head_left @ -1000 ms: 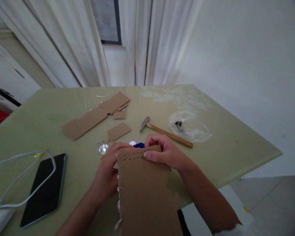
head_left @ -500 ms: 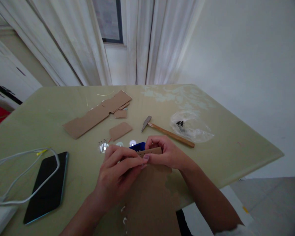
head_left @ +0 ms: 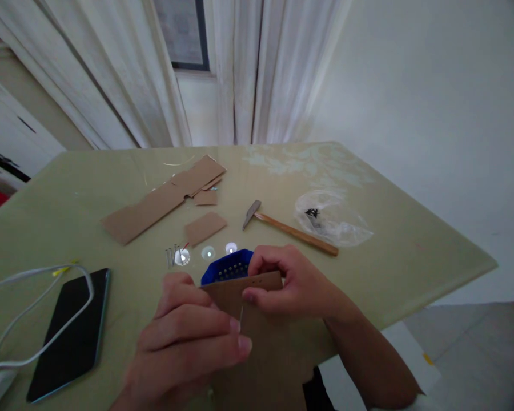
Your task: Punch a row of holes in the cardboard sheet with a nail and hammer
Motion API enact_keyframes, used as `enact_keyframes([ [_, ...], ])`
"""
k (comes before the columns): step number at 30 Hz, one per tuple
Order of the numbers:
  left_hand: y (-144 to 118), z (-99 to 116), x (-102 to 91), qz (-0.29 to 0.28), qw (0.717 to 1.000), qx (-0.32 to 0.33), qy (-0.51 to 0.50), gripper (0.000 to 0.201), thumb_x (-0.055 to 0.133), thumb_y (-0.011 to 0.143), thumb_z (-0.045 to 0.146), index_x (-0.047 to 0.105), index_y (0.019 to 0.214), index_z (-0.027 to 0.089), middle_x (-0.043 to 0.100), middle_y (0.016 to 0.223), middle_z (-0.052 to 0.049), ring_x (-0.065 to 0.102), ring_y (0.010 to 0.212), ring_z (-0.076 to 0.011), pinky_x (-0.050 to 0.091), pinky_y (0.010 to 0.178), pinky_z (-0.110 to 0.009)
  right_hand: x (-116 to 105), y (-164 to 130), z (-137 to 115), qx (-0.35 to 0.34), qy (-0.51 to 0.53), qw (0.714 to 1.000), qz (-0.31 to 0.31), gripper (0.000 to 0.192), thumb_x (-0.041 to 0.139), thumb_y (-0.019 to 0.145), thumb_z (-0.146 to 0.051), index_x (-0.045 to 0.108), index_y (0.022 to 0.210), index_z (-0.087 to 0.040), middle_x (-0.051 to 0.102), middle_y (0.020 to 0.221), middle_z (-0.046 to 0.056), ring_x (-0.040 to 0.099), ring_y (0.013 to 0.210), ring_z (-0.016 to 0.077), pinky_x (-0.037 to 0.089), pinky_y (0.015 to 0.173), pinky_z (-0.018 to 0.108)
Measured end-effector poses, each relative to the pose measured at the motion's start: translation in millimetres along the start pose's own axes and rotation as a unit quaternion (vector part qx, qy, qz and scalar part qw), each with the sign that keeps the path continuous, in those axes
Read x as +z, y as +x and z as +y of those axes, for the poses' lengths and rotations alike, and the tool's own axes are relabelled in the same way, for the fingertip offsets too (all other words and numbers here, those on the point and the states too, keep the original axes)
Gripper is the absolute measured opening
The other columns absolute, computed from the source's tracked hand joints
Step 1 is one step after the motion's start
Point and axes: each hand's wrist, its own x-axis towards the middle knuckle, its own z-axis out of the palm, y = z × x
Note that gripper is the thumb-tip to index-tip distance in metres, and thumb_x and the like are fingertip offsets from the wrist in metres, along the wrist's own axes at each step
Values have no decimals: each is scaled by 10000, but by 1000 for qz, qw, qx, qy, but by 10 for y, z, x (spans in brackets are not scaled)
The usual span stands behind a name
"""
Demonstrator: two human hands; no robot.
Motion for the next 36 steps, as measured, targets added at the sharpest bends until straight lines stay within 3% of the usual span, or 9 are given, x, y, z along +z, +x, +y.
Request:
enact_keyframes([
  [4, 58, 50, -137, -20, 1000, -16, 14, 177, 682, 1069, 326, 805, 949, 367, 771, 775, 28, 681, 783, -219, 578, 869, -467, -46, 68, 118, 31, 47, 998, 26, 289, 936, 792, -325, 681, 829, -194, 557, 665, -68, 430, 562, 71, 305, 479, 176],
  [7, 102, -46, -80, 80, 993, -85, 4, 117, 757, 972, 205, 779, 949, 318, 778, 893, 31, 677, 776, -181, 573, 745, -383, -109, 98, 162, 61, 133, 987, 60, 359, 942, 799, -416, 654, 849, -206, 569, 681, -64, 448, 545, 78, 332, 463, 177],
  [10, 111, -276, -25, 199, 939, -280, 27, 68, 776, 970, 251, 792, 1030, 276, 801, 976, 18, 724, 854, -173, 577, 763, -324, -143, 116, 184, 70, 178, 976, 108, 410, 944, 803, -476, 635, 850, -212, 571, 714, -60, 454, 550, 75, 358, 471, 175],
  [12, 90, -487, -68, 182, 878, -440, 42, 295, 751, 988, 410, 775, 1244, 265, 812, 1035, -6, 742, 886, -188, 579, 784, -322, -146, 137, 211, 70, 193, 971, 120, 417, 947, 803, -478, 629, 838, -211, 574, 721, -58, 459, 554, 73, 364, 478, 173],
  [14, 51, -706, -156, 101, 850, -513, 68, 531, 791, 885, 529, 740, 1322, 231, 805, 955, -21, 708, 783, -207, 541, 688, -316, -142, 163, 245, 70, 205, 968, 124, 414, 945, 804, -473, 626, 830, -211, 581, 716, -58, 462, 549, 73, 367, 481, 175],
  [17, -18, -956, -244, -45, 833, -520, 186, 474, 667, 861, 582, 796, 1127, 211, 812, 904, -59, 623, 671, -217, 472, 648, -338, -137, 195, 283, 75, 210, 967, 126, 416, 946, 802, -477, 623, 829, -214, 590, 702, -59, 461, 539, 75, 373, 484, 180],
  [21, -52, -1061, -167, -132, 797, -540, 235, 494, 558, 887, 605, 826, 1066, 230, 842, 963, -96, 700, 760, -284, 491, 723, -382, -136, 205, 273, 69, 188, 971, 134, 415, 949, 798, -473, 628, 806, -210, 591, 698, -55, 458, 554, 76, 357, 486, 176],
  [29, -71, -1088, -62, -183, 774, -542, 270, 448, 526, 977, 541, 806, 1149, 236, 852, 1102, -120, 774, 951, -353, 535, 819, -424, -142, 190, 265, 103, 188, 971, 106, 408, 940, 793, -495, 657, 862, -209, 609, 697, -53, 489, 533, 79, 364, 474, 177],
  [36, -167, -1135, -68, -170, 801, -510, 265, 367, 556, 977, 526, 787, 1040, 247, 839, 982, -136, 769, 863, -358, 483, 709, -389, -144, 183, 261, 93, 218, 969, 77, 376, 946, 788, -438, 679, 903, -200, 643, 745, -44, 567, 586, 91, 438, 519, 179],
])
